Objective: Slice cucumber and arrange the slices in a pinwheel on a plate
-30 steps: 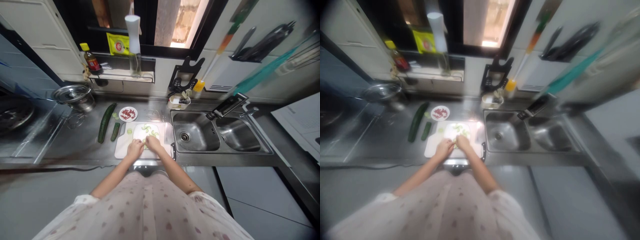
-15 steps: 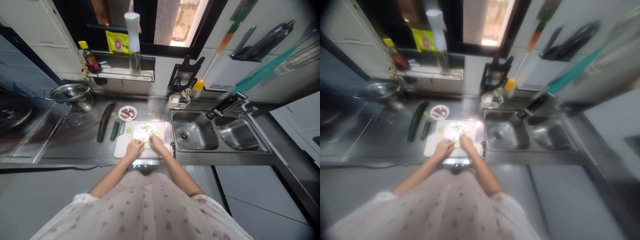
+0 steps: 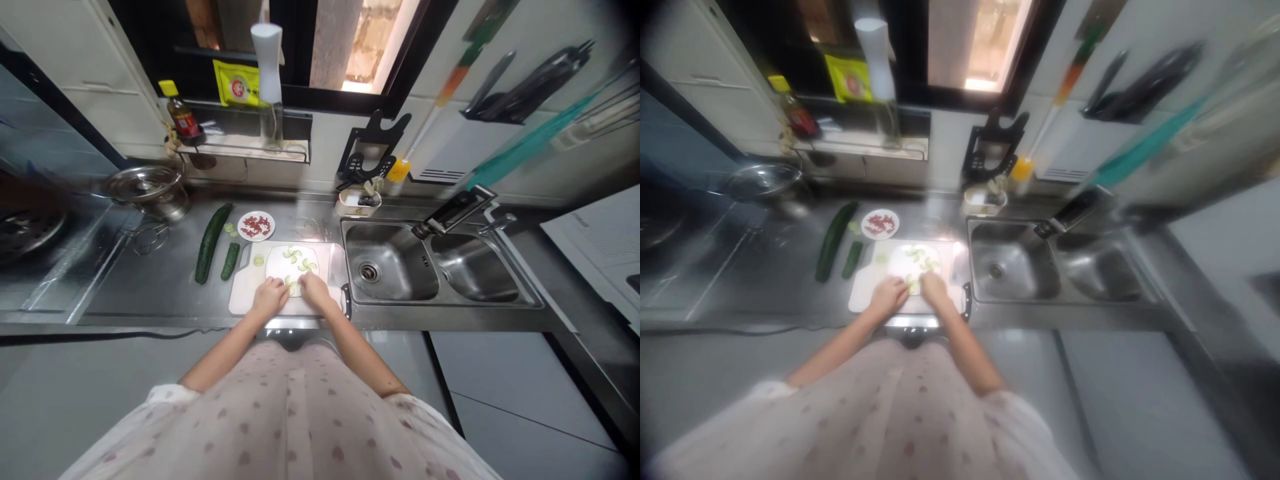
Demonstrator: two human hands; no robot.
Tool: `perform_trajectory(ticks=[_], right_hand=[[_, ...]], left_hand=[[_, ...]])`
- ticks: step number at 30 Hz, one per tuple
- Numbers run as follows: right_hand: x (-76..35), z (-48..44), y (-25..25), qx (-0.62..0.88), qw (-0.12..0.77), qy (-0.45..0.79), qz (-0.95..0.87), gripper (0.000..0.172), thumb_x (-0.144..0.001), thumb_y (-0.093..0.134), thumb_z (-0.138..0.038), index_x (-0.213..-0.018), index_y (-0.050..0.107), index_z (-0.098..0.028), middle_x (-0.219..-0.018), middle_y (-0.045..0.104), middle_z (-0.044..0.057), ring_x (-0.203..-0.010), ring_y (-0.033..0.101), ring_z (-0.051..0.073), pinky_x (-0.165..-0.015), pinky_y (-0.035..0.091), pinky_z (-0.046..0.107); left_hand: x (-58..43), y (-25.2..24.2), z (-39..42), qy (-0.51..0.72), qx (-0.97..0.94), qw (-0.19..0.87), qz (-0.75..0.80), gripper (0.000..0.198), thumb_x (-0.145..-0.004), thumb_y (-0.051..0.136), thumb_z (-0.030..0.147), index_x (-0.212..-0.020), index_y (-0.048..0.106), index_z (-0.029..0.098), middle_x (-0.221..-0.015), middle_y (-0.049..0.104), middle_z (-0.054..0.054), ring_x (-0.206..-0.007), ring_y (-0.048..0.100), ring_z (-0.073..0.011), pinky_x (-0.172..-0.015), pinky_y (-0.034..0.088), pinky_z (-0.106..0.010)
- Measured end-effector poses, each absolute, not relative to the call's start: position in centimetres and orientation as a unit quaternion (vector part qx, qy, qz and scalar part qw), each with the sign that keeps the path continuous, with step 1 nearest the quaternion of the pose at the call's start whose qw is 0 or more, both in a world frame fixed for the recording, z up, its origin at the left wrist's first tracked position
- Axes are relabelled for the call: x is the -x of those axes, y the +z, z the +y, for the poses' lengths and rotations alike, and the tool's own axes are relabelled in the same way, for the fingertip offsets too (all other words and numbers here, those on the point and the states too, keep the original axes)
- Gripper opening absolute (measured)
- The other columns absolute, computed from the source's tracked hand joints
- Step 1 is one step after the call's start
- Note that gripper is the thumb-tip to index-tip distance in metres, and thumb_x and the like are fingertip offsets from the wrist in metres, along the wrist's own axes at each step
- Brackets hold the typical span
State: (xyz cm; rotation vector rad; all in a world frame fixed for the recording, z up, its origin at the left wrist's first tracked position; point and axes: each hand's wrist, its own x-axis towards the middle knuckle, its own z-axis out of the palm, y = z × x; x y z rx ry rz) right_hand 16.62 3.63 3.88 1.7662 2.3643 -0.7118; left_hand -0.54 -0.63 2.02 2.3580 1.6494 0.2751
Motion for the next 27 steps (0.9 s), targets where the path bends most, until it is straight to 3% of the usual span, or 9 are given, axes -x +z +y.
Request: perform_trajectory(ticks=[8,27], right_hand=[[-15.3,4.1,4.2,-0.557,0.032,-0.233,0.796,0.023,-0.095,0.043,-0.025,-0.104,0.064,-0.018,-0.107,0.061,0.01,-0.095,0.054,0.018,-0.075,0.037,0.025],[-14.8,4.3,3.9,-0.573,0.042,-0.242,0.782,0.021,-0.092,0.05,-0.029,-0.101,0.065,-0.018,-0.105,0.064,0.009,-0.093,0.057,0.017,-0.074,0.037,0.024]], left_hand=[[0.5,1.9,-0.6,0.101,-0.814,0.118,0.56,0.032,-0.095,0.041,0.033,-0.095,0.07,0.022,-0.093,0.061,-0.009,-0.091,0.048,-0.0216,-0.077,0.04,-0.032],[0.9,2.1,-1.4,0.132,-0.81,0.139,0.554,0.037,-0.097,0.037,0.04,-0.113,0.068,0.025,-0.097,0.06,-0.009,-0.093,0.047,-0.0213,-0.082,0.04,-0.032]])
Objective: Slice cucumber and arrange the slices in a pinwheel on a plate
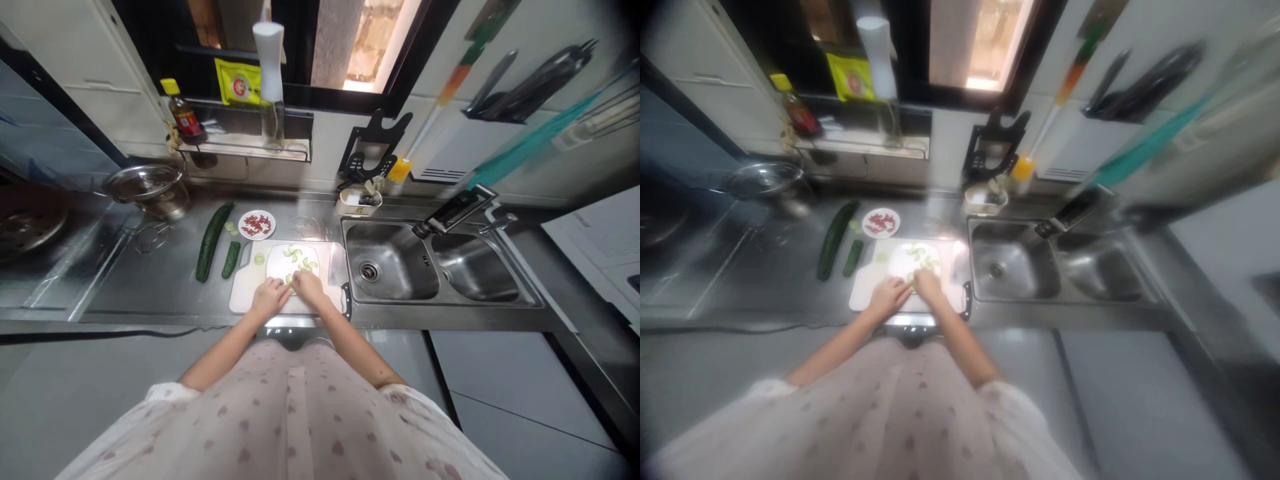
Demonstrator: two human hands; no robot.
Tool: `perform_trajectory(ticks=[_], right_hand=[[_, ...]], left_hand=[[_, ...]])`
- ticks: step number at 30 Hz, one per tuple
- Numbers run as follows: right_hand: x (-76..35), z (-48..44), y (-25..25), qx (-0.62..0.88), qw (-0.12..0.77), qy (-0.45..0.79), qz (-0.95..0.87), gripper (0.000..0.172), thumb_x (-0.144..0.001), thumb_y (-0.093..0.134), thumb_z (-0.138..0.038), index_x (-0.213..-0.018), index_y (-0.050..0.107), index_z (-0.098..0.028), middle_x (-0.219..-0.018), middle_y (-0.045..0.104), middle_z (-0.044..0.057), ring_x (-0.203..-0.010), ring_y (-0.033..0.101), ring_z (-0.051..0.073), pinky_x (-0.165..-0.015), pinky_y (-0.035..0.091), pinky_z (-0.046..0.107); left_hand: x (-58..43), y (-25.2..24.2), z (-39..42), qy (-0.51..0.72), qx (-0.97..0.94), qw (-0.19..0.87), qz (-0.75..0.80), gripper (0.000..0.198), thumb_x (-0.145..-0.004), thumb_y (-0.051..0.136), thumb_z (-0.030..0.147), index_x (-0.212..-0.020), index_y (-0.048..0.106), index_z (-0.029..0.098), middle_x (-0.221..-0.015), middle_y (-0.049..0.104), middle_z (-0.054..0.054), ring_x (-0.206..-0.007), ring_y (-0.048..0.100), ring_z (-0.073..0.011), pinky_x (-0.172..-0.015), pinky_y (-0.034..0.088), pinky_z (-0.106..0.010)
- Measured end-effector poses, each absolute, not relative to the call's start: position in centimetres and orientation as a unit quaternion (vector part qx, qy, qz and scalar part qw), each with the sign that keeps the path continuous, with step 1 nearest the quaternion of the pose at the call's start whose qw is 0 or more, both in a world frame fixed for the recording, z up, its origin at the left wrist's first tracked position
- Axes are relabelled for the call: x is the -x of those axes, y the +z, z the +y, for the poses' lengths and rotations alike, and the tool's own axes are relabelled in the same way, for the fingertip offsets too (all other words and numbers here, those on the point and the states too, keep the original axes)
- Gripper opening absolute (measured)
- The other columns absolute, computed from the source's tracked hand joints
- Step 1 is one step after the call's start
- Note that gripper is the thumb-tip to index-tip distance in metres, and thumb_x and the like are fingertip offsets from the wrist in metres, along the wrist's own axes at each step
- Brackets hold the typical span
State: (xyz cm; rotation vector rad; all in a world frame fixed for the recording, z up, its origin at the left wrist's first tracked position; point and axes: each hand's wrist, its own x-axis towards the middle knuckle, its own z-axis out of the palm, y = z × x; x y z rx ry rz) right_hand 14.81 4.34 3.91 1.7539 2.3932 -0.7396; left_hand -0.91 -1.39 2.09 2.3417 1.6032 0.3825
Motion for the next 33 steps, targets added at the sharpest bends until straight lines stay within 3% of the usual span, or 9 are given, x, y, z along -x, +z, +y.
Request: perform_trajectory(ticks=[16,33], right_hand=[[-14.6,5.3,3.9,-0.606,0.052,-0.275,0.744,0.019,-0.085,0.055,-0.026,-0.1,0.064,-0.018,-0.099,0.067,0.008,-0.088,0.059,0.017,-0.067,0.036,0.024],[-14.1,5.0,5.0,-0.601,0.08,-0.255,0.753,0.023,-0.088,0.05,-0.022,-0.104,0.065,-0.015,-0.102,0.067,0.011,-0.092,0.059,0.018,-0.072,0.038,0.024]], left_hand=[[1.4,1.3,-0.6,0.13,-0.829,0.125,0.529,0.04,-0.097,0.036,0.042,-0.119,0.065,0.025,-0.093,0.06,-0.009,-0.092,0.048,-0.0212,-0.081,0.04,-0.032],[1.4,1.0,-0.1,0.156,-0.847,0.074,0.503,0.038,-0.097,0.039,0.041,-0.095,0.071,0.021,-0.084,0.059,-0.008,-0.083,0.046,-0.0196,-0.072,0.038,-0.03]])
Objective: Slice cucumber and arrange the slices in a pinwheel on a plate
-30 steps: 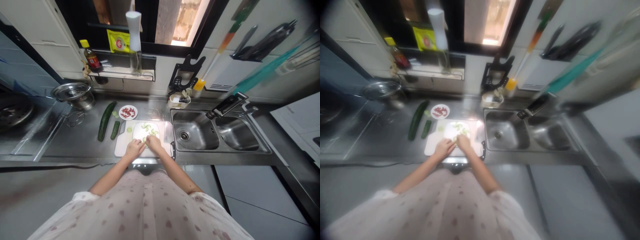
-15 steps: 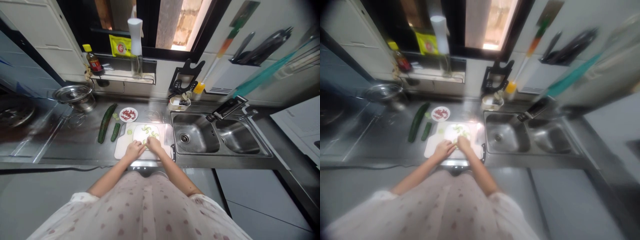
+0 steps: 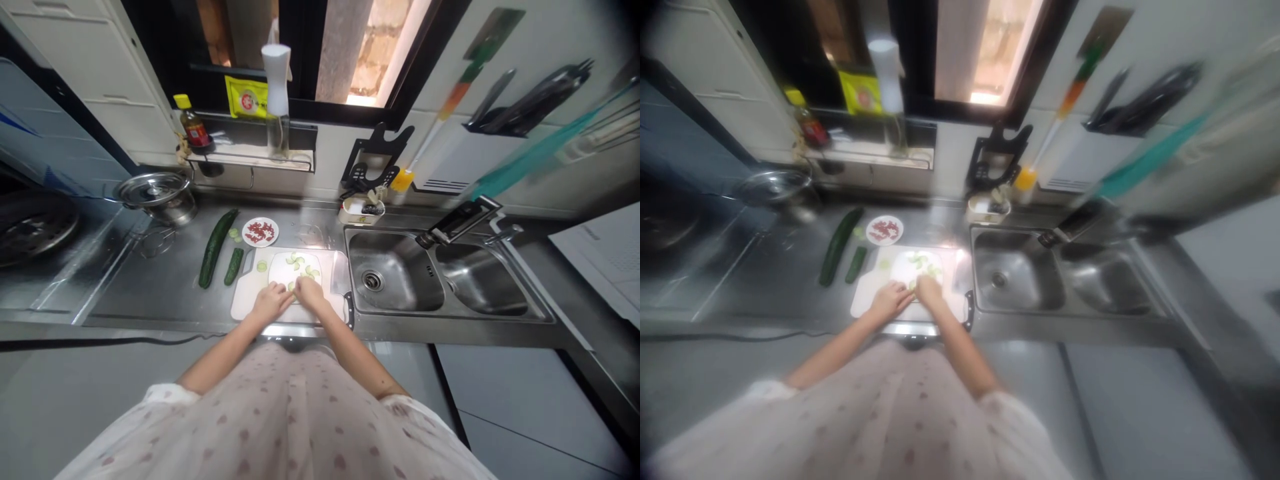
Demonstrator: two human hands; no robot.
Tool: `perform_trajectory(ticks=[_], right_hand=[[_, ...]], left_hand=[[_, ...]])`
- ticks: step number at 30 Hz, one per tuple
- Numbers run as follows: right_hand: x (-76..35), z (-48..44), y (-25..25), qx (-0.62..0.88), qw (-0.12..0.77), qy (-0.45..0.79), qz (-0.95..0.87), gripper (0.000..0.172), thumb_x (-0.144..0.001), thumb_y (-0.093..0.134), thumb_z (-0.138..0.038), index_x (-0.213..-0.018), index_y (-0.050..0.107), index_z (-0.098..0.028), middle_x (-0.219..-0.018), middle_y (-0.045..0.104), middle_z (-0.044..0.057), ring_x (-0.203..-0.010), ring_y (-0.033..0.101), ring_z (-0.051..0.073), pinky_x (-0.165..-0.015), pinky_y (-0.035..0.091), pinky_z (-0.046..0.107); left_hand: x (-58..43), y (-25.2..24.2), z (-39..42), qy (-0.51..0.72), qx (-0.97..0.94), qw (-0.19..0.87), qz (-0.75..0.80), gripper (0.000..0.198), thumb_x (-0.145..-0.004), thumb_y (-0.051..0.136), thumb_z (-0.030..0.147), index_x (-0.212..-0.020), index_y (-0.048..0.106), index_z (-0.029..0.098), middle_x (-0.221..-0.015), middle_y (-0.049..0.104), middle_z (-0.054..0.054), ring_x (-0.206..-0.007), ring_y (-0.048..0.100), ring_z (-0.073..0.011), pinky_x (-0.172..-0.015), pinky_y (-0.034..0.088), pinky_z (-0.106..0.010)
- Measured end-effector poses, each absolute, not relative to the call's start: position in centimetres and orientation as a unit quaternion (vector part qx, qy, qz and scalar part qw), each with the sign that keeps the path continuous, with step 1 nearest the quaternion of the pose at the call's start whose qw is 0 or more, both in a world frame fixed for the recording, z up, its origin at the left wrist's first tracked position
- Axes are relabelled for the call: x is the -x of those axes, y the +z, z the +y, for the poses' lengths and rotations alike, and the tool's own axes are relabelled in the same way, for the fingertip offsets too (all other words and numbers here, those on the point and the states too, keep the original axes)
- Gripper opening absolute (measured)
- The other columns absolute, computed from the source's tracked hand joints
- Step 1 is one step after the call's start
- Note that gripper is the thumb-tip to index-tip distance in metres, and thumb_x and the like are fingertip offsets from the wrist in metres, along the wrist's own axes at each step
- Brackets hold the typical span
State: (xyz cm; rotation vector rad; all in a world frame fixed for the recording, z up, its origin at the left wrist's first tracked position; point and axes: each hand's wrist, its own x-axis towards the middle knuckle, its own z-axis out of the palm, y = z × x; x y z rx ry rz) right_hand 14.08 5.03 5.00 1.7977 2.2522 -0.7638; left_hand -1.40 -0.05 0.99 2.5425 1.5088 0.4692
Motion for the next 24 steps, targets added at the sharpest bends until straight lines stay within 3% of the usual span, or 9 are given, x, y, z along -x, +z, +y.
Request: perform_trajectory(ticks=[11,18,24], right_hand=[[-14.3,4.9,4.3,-0.601,0.048,-0.248,0.758,0.021,-0.09,0.048,-0.023,-0.098,0.066,-0.016,-0.097,0.068,0.01,-0.086,0.059,0.018,-0.068,0.036,0.025],[-15.1,4.6,3.7,-0.614,-0.041,-0.239,0.751,0.018,-0.091,0.048,-0.027,-0.093,0.063,-0.017,-0.093,0.066,0.008,-0.081,0.055,0.016,-0.064,0.031,0.024],[-15.9,4.0,3.8,-0.616,-0.102,-0.251,0.74,0.016,-0.091,0.047,-0.025,-0.088,0.061,-0.018,-0.086,0.062,0.004,-0.073,0.05,0.014,-0.062,0.027,0.023]], left_hand=[[1.2,0.8,0.3,0.184,-0.819,0.129,0.528,0.034,-0.094,0.046,0.042,-0.089,0.072,0.02,-0.083,0.062,-0.008,-0.082,0.05,-0.0195,-0.075,0.039,-0.03],[2.9,1.2,2.4,0.197,-0.643,0.117,0.731,0.031,-0.093,0.043,0.036,-0.1,0.069,0.021,-0.099,0.067,-0.009,-0.094,0.056,-0.0233,-0.08,0.04,-0.032],[5.5,1.0,5.6,0.136,-0.532,0.133,0.825,0.036,-0.086,0.05,0.041,-0.109,0.066,0.019,-0.107,0.066,-0.014,-0.102,0.057,-0.0296,-0.081,0.043,-0.036]])
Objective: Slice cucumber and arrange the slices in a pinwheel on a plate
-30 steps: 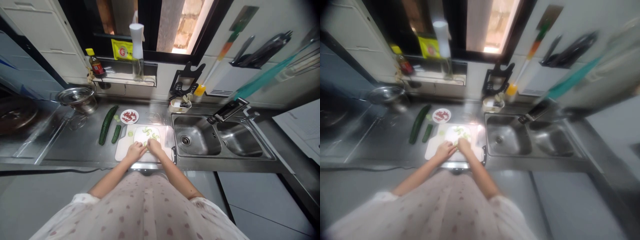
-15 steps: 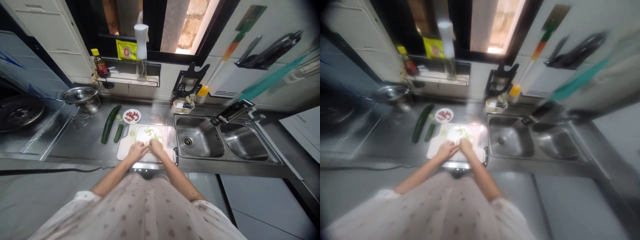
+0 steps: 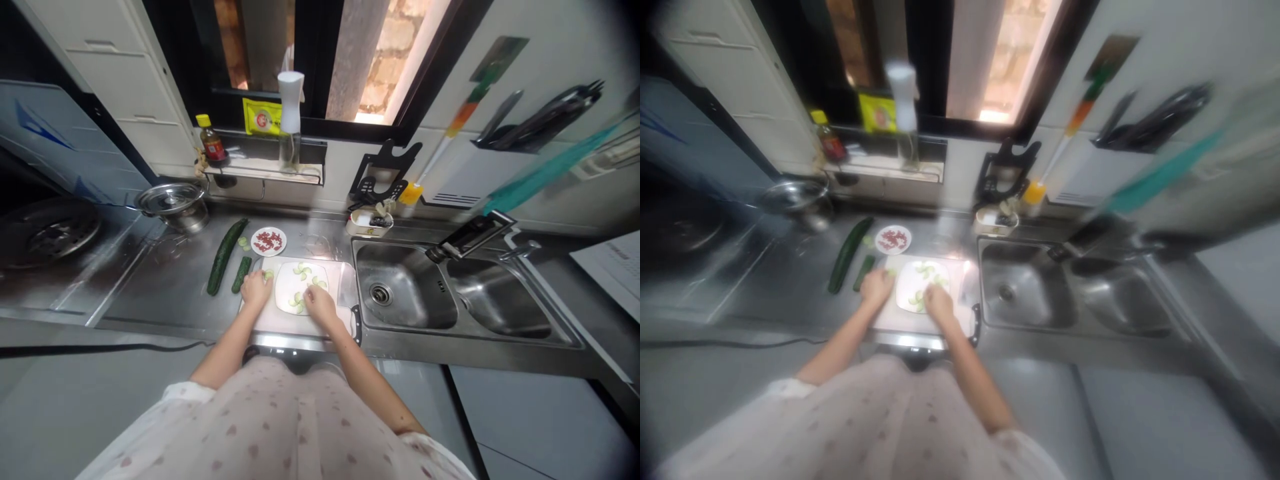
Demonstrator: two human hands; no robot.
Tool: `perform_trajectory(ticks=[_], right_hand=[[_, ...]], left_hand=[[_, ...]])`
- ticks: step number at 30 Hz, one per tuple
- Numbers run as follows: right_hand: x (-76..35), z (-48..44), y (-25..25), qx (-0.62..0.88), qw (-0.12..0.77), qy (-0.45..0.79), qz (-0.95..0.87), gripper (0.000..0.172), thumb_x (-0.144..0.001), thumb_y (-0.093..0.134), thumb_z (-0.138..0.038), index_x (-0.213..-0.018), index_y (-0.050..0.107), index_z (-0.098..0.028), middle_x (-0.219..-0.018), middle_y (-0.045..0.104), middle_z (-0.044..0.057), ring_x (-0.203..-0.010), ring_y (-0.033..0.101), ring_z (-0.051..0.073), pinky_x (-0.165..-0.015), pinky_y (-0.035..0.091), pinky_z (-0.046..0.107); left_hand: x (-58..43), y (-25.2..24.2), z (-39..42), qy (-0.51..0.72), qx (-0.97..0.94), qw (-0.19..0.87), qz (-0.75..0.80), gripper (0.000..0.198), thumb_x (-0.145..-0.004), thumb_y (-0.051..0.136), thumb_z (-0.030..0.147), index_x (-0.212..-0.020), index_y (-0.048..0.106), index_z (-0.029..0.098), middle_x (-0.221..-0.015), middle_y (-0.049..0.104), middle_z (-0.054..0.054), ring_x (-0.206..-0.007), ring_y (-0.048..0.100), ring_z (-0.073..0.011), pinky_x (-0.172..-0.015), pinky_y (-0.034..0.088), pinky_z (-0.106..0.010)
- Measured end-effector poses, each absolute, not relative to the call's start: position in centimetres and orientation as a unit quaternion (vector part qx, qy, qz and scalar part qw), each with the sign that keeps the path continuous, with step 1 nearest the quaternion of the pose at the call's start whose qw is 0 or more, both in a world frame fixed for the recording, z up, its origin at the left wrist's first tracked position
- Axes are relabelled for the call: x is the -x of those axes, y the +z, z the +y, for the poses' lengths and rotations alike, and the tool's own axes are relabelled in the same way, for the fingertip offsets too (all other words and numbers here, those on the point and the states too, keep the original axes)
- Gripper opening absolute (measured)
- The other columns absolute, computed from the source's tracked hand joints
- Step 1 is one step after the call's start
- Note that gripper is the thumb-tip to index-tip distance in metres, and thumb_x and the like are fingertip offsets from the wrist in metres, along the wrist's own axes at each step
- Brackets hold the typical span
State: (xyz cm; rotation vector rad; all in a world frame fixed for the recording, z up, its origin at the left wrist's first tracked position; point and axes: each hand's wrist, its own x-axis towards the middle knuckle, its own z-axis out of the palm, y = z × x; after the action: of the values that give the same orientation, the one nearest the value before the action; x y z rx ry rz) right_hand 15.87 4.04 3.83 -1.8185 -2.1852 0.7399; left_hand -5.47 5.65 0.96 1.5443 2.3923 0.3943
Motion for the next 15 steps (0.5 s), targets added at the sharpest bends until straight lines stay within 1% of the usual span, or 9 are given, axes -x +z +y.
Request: perform_trajectory(ticks=[4,8,12,15], right_hand=[[-16.2,3.7,3.9,0.615,0.122,0.259,-0.735,0.014,-0.09,0.047,-0.023,-0.086,0.06,-0.018,-0.083,0.062,0.003,-0.072,0.05,0.013,-0.061,0.027,0.023],[-16.5,3.5,3.8,0.62,0.126,0.258,-0.73,0.014,-0.09,0.048,-0.023,-0.084,0.06,-0.018,-0.081,0.062,0.003,-0.071,0.05,0.013,-0.061,0.027,0.023],[-16.6,3.5,4.0,0.623,0.123,0.259,-0.728,0.015,-0.09,0.048,-0.023,-0.083,0.06,-0.018,-0.081,0.063,0.003,-0.071,0.051,0.013,-0.061,0.027,0.023],[-16.7,3.5,4.2,0.62,0.127,0.261,-0.729,0.016,-0.09,0.047,-0.022,-0.083,0.06,-0.018,-0.081,0.063,0.003,-0.071,0.051,0.013,-0.061,0.028,0.023]], left_hand=[[5.9,0.3,6.6,0.114,-0.511,0.149,0.839,0.036,-0.083,0.054,0.041,-0.107,0.067,0.017,-0.108,0.066,-0.017,-0.105,0.057,-0.0313,-0.082,0.044,-0.037],[5.8,-0.1,6.9,0.13,-0.509,0.153,0.837,0.03,-0.083,0.054,0.038,-0.102,0.068,0.019,-0.109,0.066,-0.015,-0.104,0.058,-0.0294,-0.082,0.044,-0.036],[5.8,-0.4,7.0,0.191,-0.486,0.174,0.835,0.023,-0.082,0.056,0.035,-0.095,0.068,0.02,-0.098,0.069,-0.011,-0.096,0.062,-0.025,-0.08,0.045,-0.032],[6.1,-0.2,7.1,0.276,-0.45,0.23,0.818,0.02,-0.079,0.059,0.033,-0.091,0.067,0.019,-0.09,0.07,-0.006,-0.088,0.064,-0.0201,-0.078,0.046,-0.028]])
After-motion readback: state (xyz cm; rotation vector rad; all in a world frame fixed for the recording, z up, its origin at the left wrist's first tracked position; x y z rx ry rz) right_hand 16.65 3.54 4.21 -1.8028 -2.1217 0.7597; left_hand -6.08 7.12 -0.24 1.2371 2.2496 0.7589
